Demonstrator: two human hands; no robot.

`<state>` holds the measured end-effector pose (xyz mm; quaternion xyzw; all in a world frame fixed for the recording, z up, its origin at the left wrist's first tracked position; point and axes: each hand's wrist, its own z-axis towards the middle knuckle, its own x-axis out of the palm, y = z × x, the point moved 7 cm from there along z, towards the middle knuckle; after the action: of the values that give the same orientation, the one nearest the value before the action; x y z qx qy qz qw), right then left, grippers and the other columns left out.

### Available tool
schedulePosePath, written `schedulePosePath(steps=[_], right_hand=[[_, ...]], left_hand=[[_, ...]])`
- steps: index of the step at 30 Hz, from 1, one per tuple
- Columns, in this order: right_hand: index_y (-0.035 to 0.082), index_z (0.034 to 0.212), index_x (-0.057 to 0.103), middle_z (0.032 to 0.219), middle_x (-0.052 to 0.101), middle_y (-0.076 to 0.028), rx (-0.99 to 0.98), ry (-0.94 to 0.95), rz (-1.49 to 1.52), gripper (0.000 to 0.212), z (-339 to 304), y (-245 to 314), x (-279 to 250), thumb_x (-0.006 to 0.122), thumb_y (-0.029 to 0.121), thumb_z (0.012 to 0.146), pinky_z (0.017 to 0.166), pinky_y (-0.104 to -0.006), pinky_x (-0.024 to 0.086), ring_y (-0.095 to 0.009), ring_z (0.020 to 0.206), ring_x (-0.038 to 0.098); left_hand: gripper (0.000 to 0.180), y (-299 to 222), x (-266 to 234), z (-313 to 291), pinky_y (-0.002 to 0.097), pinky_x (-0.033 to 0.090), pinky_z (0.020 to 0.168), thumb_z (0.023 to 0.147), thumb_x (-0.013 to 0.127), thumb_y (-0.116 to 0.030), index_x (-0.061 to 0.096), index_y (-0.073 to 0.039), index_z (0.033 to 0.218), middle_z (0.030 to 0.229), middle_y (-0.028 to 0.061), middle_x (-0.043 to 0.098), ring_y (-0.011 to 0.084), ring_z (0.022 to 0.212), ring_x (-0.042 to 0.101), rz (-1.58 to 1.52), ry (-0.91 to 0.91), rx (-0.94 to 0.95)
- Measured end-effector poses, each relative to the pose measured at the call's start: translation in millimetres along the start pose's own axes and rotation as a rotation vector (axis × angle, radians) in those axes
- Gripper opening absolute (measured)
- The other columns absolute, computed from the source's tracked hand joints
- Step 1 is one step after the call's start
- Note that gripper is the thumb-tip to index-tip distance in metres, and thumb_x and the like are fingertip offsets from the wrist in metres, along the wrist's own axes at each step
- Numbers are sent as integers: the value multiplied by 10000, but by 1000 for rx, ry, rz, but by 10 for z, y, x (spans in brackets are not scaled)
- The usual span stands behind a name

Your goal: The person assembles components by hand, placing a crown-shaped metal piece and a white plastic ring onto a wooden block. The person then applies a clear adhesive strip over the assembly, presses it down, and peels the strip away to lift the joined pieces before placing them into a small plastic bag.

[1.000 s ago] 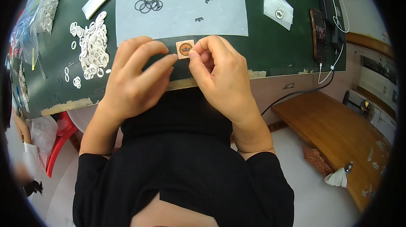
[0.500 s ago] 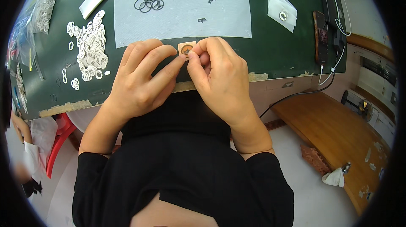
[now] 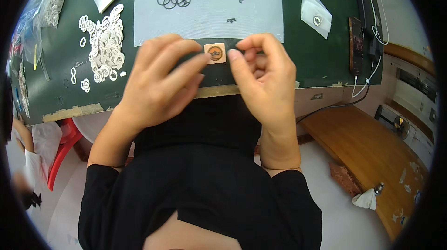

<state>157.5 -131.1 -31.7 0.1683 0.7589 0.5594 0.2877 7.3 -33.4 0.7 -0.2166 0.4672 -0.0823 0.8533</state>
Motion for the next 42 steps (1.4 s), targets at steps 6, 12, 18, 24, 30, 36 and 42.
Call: schedulePosePath(steps=[6, 12, 18, 24, 30, 36, 42], right_hand=[[-9, 975, 607, 784, 601, 17, -19, -5, 2, 73, -59, -92, -114, 670, 27, 974, 523, -165, 393, 13, 615, 509], [-14, 927, 615, 787, 587, 28, -83, 9, -67, 86, -62, -49, -13, 681, 27, 964, 525, -164, 369, 9, 618, 499], [-10, 912, 628, 825, 574, 17, -81, -2, -108, 73, -27, -29, 6, 697, 2, 932, 528, -170, 372, 0, 624, 500], [-19, 949, 639, 849, 560, -15, -157, 48, -176, 98, 29, 30, 85, 723, -1, 902, 524, -182, 386, -8, 600, 493], [-8, 959, 644, 843, 549, -25, -161, 117, -147, 144, 134, 39, 105, 763, 23, 885, 513, -186, 376, -13, 564, 461], [-1, 936, 646, 788, 542, -5, -154, 148, -179, 157, 176, 28, 117, 782, 45, 873, 492, -193, 339, -9, 539, 435], [4, 939, 648, 768, 542, -1, -148, 151, -229, 160, 211, 58, 104, 784, 53, 870, 488, -198, 342, -15, 537, 443]], left_hand=[[380, 320, -415, -319, 370, 462, 842, 705, 816, -28, 657, -6, 1049, 1026, 112, 597, 293, 974, 562, -56, 76, -416], [310, 320, -323, -401, 369, 460, 846, 748, 788, -6, 649, -18, 1024, 997, 110, 597, 294, 946, 565, 19, 39, -433], [274, 330, -276, -381, 367, 458, 826, 758, 772, 18, 649, -23, 999, 977, 103, 590, 286, 933, 562, -3, 70, -445], [332, -22, -166, -99, 404, 470, 834, 733, 777, -3, 705, -53, 1054, 1048, 97, 592, 299, 972, 561, -34, 18, -158], [323, -24, 75, -66, 434, 478, 872, 717, 778, -11, 709, -56, 1029, 1099, 86, 609, 321, 1039, 572, 4, -19, -79], [316, 0, 110, -107, 427, 481, 865, 704, 780, -7, 713, -47, 1010, 1070, 83, 628, 318, 1021, 583, -18, -62, -59], [330, -10, 109, -89, 423, 483, 866, 695, 783, -7, 714, -45, 1015, 1071, 81, 638, 315, 1025, 583, -46, -43, -52]])
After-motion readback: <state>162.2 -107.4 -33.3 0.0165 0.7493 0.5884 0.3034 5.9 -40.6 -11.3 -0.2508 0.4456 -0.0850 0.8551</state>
